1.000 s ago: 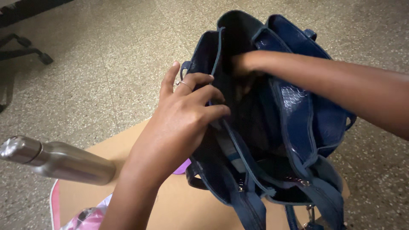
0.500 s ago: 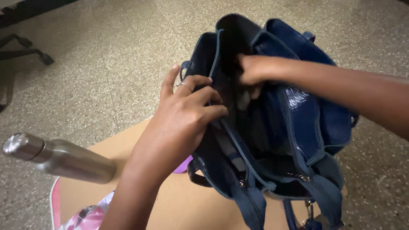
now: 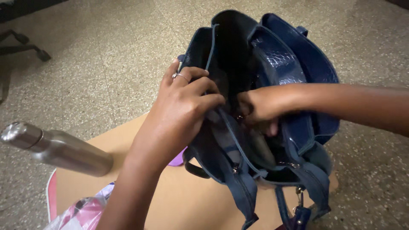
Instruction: The person packs several items into a blue handbag. They place a coiled black cable, a blue fluffy toy, a pair of sunglasses, a small pouch, and a purple round container into the bag. The person then picks up a pink and white packaged item and places it into the bag.
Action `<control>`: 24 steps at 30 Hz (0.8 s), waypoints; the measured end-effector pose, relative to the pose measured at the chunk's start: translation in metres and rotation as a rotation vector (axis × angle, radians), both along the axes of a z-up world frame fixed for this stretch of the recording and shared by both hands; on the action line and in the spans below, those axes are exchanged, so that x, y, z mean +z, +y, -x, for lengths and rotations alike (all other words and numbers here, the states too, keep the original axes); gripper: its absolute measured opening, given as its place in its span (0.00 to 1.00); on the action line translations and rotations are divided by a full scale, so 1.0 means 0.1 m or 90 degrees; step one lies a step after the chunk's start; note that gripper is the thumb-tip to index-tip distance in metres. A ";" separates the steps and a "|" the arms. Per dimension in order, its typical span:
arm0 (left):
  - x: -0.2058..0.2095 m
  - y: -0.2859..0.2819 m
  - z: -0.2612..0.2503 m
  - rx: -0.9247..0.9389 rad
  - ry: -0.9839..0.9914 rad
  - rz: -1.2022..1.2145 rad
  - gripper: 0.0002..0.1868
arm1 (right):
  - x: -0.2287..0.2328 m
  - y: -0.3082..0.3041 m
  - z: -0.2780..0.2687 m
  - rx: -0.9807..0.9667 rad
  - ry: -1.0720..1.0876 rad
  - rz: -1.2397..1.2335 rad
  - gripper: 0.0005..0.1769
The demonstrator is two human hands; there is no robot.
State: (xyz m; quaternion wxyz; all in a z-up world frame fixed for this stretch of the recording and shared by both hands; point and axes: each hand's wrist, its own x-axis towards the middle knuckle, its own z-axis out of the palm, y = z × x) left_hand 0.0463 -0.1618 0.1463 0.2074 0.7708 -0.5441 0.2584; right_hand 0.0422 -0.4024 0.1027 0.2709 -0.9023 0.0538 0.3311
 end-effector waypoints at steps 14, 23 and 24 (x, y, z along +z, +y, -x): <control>-0.05 -0.04 0.00 -0.025 0.016 0.005 0.14 | -0.21 0.06 -0.03 0.046 0.007 -0.011 0.17; -0.07 -0.02 0.03 -0.032 0.050 0.015 0.14 | -0.24 0.16 -0.02 -0.037 0.069 -0.127 0.25; -0.08 -0.01 0.04 -0.032 0.055 0.013 0.14 | -0.24 0.15 -0.03 -0.022 0.072 -0.117 0.26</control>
